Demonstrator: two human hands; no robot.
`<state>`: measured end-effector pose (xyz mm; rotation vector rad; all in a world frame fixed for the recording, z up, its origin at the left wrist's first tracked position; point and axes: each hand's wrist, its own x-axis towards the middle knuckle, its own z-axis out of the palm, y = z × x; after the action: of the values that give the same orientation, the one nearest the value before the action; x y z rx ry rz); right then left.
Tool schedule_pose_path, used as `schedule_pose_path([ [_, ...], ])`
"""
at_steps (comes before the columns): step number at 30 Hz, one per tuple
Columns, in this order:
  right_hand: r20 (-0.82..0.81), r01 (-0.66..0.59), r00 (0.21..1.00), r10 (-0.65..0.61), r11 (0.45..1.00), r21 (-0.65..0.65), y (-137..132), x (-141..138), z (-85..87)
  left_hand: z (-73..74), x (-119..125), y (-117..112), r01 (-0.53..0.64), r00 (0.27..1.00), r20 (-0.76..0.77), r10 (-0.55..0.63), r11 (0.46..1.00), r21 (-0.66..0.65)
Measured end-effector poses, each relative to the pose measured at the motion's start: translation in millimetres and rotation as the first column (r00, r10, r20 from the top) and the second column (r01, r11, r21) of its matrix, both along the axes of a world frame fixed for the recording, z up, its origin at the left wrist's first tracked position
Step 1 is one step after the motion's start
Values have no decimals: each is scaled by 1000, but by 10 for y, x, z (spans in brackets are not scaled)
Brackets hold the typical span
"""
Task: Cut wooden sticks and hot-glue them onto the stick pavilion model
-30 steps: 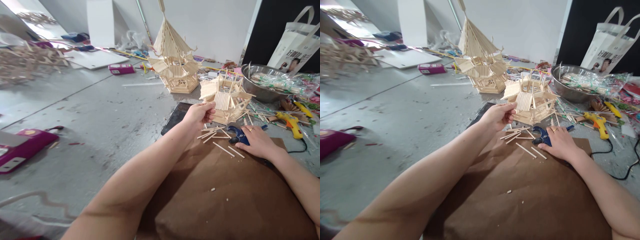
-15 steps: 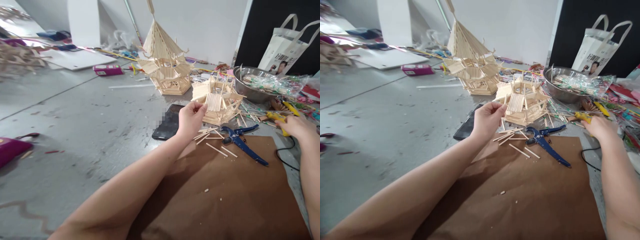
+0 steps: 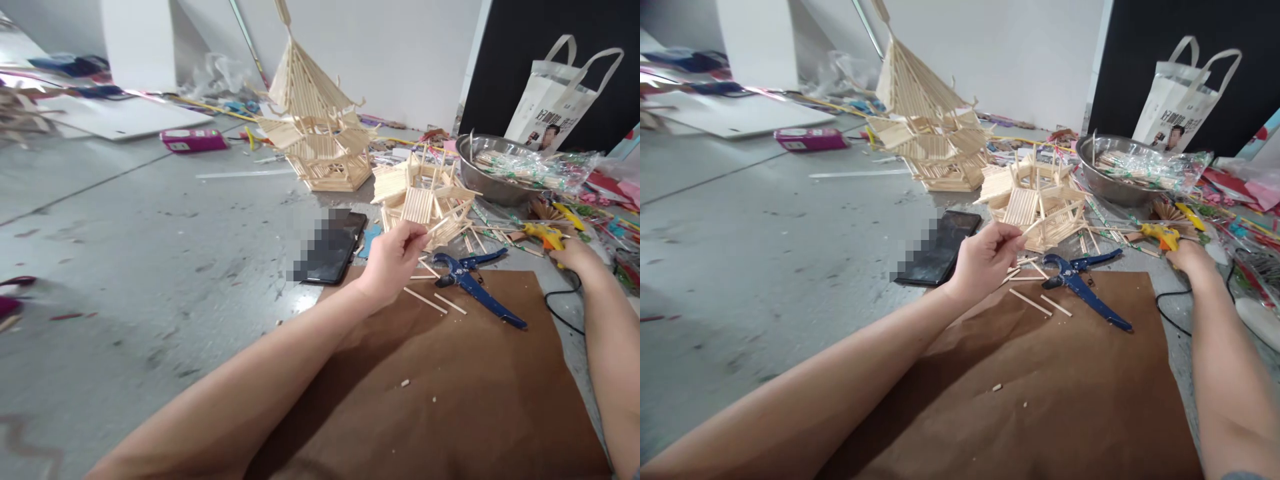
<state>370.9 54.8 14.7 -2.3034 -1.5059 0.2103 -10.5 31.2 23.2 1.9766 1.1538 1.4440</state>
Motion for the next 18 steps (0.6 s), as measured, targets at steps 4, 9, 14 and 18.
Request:
schedule_pose_path([
  [4, -210, 85, 974, -83, 996, 4, -15, -13, 40, -48, 12, 18, 27, 999, 36, -25, 998, -51],
  [9, -475, 79, 880, 12, 982, 171, -94, -208, 301, -71, 10, 17, 34, 999, -33, -34, 999, 6],
  [14, -659, -69, 696, 284, 941, 332, -221, -620, 563, -41, 18, -23, 49, 992, -124, -33, 991, 126],
  [18, -732, -177, 486, 477, 874, 452, -382, -975, 674, -39, 26, -39, 44, 986, -165, -12, 981, 190],
])
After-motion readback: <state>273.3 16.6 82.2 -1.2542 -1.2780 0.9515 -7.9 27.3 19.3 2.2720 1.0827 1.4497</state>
